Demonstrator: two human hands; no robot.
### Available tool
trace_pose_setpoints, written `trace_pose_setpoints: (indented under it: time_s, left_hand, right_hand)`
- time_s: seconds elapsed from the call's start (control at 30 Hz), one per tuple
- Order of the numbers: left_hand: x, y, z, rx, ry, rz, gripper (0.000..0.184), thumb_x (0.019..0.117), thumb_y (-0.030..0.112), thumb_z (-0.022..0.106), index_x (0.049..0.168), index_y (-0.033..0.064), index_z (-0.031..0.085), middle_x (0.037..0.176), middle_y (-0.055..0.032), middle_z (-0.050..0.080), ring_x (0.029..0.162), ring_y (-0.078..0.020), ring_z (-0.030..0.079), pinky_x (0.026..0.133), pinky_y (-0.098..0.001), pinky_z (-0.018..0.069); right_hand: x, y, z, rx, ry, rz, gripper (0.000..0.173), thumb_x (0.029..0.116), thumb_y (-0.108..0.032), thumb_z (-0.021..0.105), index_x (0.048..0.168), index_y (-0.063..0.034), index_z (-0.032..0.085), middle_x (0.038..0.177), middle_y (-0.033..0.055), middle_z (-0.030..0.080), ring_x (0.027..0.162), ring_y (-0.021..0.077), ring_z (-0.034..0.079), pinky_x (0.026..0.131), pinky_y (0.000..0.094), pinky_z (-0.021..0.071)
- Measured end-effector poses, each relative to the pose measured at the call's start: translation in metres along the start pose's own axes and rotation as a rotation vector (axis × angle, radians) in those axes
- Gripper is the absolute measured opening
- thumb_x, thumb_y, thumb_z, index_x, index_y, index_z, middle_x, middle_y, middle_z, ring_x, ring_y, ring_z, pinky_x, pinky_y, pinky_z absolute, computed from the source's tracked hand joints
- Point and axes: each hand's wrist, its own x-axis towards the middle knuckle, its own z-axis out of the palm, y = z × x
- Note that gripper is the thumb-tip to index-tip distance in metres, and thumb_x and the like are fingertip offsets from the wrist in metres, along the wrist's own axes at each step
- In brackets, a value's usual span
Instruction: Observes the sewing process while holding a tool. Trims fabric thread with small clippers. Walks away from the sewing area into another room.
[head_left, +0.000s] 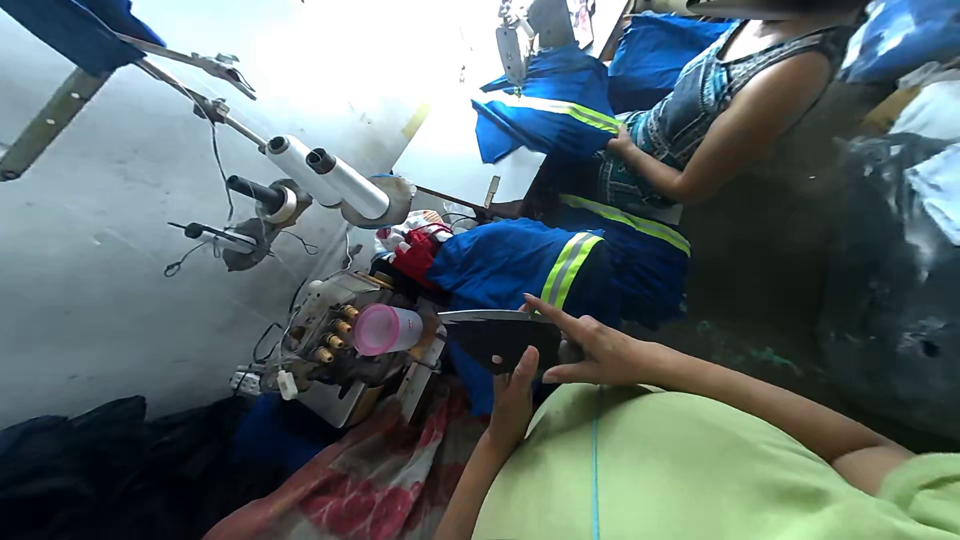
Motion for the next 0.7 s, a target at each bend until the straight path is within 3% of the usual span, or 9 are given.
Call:
trace_pose_setpoints:
  time_s: [0.07,0.23,0.37,0.47,0.6,0.7]
  left_hand:
    - [0.001,-0.002,0.001,0.001,0.009,0.016,0.033,0.0916,0.037,0.075,0.112,0.0135,0.063,0.100,0.0103,0.075,0.099,-0.0003,0.070,0.093,-0.0248,0.0571]
    - [0.005,-0.007,-0.002,0.008,-0.029,0.043,0.032,0.0937,0.025,0.072,0.118,0.0081,0.061,0.105,0.0075,0.074,0.102,-0.0022,0.069,0.095,-0.0264,0.0565]
    - [0.006,-0.009,0.002,0.041,0.019,0.097,0.018,0.0962,0.020,0.068,0.111,0.0107,0.063,0.099,0.0102,0.074,0.099,-0.0003,0.069,0.093,-0.0252,0.0569]
    - [0.007,-0.010,0.005,0.076,0.039,0.118,0.011,0.0988,0.018,0.062,0.108,0.0120,0.063,0.097,0.0126,0.074,0.097,0.0016,0.069,0.092,-0.0242,0.0570]
    - [0.008,-0.013,0.004,0.095,0.025,0.141,0.010,0.1012,0.013,0.056,0.107,0.0125,0.064,0.097,0.0122,0.074,0.097,0.0009,0.069,0.092,-0.0251,0.0570]
    - [0.006,-0.009,0.008,0.125,0.040,0.124,0.014,0.1016,0.008,0.050,0.105,0.0119,0.064,0.096,0.0129,0.074,0.097,0.0018,0.069,0.093,-0.0243,0.0567]
  right_hand:
    - [0.000,0.001,-0.001,-0.004,-0.015,0.003,0.085,0.0930,-0.028,0.073,0.155,0.0083,0.028,0.103,0.0203,0.066,0.072,0.0091,0.057,0.068,0.0226,0.0498]
    - [0.000,0.004,-0.002,0.010,-0.031,0.003,0.087,0.0931,-0.028,0.072,0.156,0.0090,0.025,0.099,0.0197,0.064,0.071,0.0082,0.055,0.066,0.0217,0.0477]
    - [0.001,0.007,0.001,0.043,-0.002,-0.035,0.083,0.0929,-0.025,0.073,0.155,0.0086,0.028,0.118,0.0220,0.064,0.073,0.0036,0.055,0.066,0.0173,0.0471]
    - [0.001,0.006,0.003,0.045,0.023,-0.038,0.081,0.0934,-0.024,0.072,0.154,0.0085,0.030,0.120,0.0218,0.064,0.072,0.0026,0.055,0.065,0.0168,0.0471]
    - [0.000,0.007,0.005,0.035,0.054,-0.053,0.080,0.0933,-0.025,0.072,0.153,0.0097,0.031,0.112,0.0213,0.066,0.070,0.0033,0.055,0.065,0.0168,0.0472]
    - [-0.001,0.008,0.006,0.000,0.069,-0.069,0.080,0.0936,-0.027,0.072,0.153,0.0094,0.032,0.117,0.0232,0.066,0.075,0.0073,0.058,0.068,0.0201,0.0495]
